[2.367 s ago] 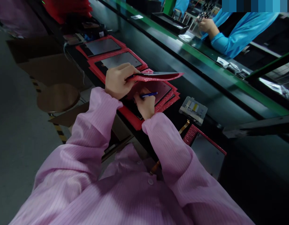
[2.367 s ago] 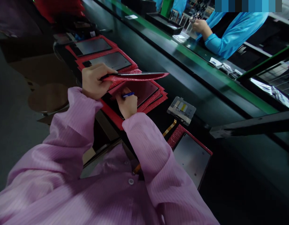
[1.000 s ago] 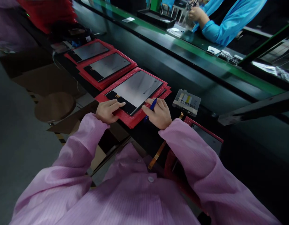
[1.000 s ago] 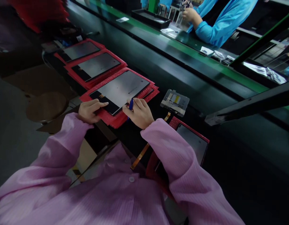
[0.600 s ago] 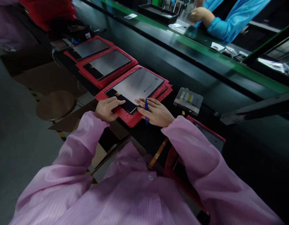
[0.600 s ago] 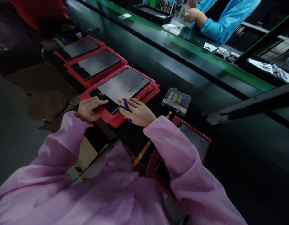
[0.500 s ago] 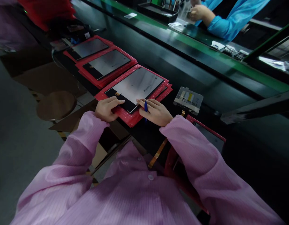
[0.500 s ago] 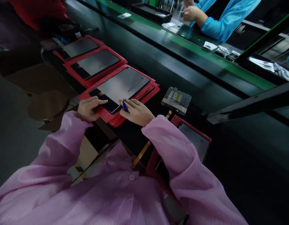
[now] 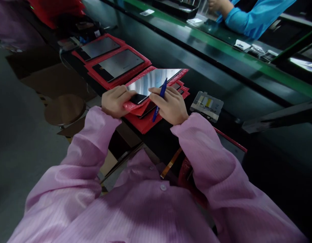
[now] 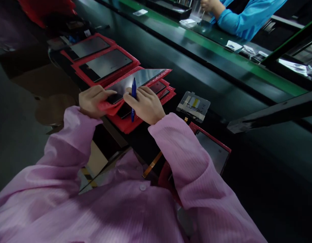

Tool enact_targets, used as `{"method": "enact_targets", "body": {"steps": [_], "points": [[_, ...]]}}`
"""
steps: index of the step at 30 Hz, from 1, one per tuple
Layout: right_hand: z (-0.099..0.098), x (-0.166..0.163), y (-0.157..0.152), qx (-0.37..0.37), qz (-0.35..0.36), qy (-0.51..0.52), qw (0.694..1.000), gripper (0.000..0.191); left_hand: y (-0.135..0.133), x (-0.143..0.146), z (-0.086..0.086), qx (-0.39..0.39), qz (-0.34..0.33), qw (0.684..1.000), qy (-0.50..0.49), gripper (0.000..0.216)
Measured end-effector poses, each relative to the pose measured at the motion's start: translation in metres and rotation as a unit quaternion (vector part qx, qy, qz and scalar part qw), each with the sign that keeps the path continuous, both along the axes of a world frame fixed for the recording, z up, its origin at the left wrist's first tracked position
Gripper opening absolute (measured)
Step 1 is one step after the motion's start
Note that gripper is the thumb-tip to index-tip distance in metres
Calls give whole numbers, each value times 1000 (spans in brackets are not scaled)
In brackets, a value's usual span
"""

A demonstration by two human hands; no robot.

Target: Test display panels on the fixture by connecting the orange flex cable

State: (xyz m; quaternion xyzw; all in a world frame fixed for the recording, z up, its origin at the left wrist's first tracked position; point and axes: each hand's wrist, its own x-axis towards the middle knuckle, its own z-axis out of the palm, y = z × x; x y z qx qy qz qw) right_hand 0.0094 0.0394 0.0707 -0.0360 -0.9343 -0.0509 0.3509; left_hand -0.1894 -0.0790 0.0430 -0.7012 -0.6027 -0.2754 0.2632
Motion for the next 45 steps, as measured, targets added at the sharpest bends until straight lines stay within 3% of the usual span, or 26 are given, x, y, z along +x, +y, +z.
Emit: {"method": "enact_targets", "body": {"steps": [5,10,15,19,22,32,45], "points": [[12,-4,-8,-120,3,103,987,20,18,-19,28,-1,-40,996,-79,20],[-4,-3,-30,-343,-72,275,895,29,31,-37,51,30,0,984,-175,23],[-26,-30,-27,-436,-55,206,875,28,34,-39,59,7,-21,986,-163,21],[-33,-71,-16,-586,-48,156,794,18,35,-37,59,2,-30,986,-164,26],[-41,-93,-11,-620,-93,176,759,9,35,-35,58,-2,-44,984,-173,24],[-55,-100,-12,-556,-69,155,813,13,32,-32,55,-35,-69,992,-100,20],[-59,-102,-11,-543,-59,146,825,12,32,-31,55,-67,-22,993,-96,21]]}}
